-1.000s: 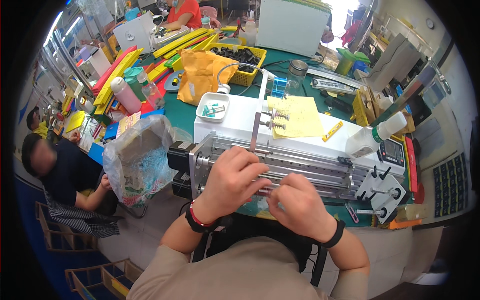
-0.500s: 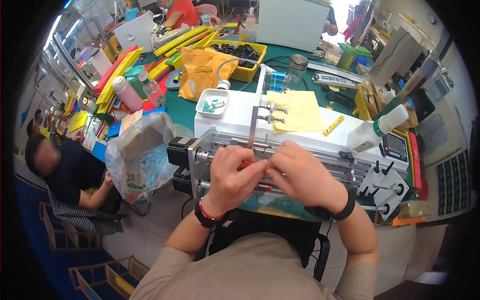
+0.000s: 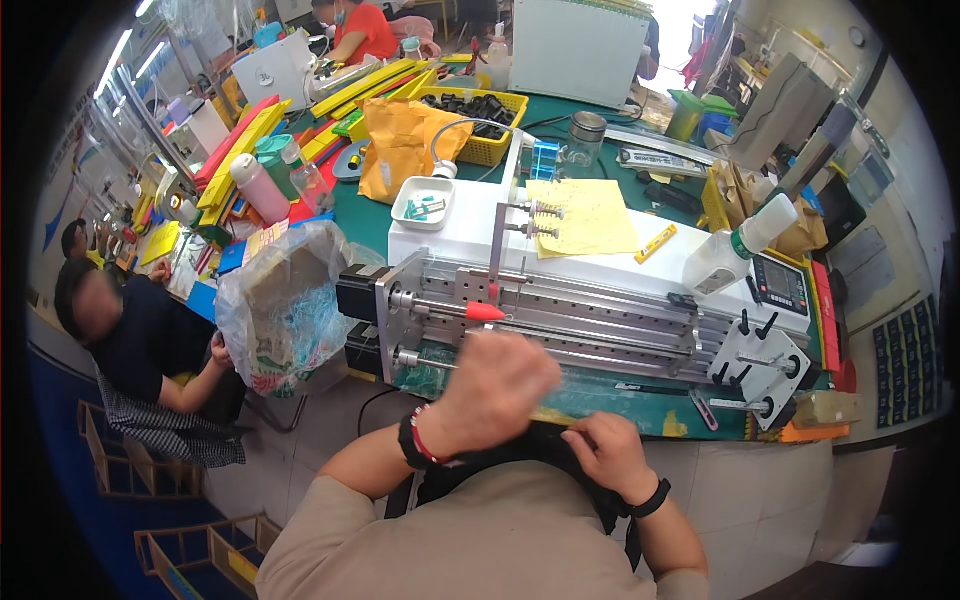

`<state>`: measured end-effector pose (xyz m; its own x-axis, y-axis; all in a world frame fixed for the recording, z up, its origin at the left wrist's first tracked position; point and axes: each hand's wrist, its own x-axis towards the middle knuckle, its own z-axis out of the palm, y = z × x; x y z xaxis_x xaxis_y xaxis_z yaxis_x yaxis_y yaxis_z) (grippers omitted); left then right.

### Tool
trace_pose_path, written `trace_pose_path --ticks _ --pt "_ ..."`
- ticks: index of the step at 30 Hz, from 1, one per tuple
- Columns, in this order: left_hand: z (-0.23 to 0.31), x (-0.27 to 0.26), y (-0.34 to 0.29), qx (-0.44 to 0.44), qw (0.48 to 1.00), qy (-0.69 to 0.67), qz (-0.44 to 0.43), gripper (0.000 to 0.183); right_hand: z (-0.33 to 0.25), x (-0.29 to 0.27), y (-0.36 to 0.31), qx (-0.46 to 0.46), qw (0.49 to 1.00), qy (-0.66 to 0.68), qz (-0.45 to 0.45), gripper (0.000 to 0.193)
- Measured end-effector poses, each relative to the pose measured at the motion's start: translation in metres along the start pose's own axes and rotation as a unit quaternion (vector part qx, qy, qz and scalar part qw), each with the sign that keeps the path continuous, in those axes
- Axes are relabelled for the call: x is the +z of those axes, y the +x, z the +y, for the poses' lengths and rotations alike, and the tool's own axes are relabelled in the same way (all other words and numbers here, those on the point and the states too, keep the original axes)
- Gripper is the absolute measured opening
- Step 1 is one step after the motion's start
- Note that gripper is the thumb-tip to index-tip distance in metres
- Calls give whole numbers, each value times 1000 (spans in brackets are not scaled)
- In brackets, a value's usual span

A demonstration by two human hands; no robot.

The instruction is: Applying adhesive to small metal parts and using a stylus to position them on a sliding assembly jig.

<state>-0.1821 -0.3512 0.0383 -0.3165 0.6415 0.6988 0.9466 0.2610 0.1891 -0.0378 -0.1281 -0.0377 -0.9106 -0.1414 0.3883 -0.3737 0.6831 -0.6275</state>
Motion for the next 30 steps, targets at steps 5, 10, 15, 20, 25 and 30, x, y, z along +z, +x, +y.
trace_pose_path --ticks 5,10,15,20,25,30 --pt "15 67 -56 44 979 -170 -108 27 59 12 -42 -2 991 -94 91 31" --pt "10 112 -75 -17 993 -90 -81 32 75 17 -39 -91 967 -190 146 44" --pt "16 116 -85 -41 995 -58 -69 34 78 30 -53 -121 948 -253 152 50" --pt "14 91 -102 -24 996 -24 -80 34 73 64 -64 -140 959 -179 167 31" --pt "9 80 -96 -23 994 -19 -105 37 63 56 -45 -186 950 -177 180 41" --pt "16 106 -79 -43 993 -57 -93 33 77 32 -48 -151 936 -264 178 49"
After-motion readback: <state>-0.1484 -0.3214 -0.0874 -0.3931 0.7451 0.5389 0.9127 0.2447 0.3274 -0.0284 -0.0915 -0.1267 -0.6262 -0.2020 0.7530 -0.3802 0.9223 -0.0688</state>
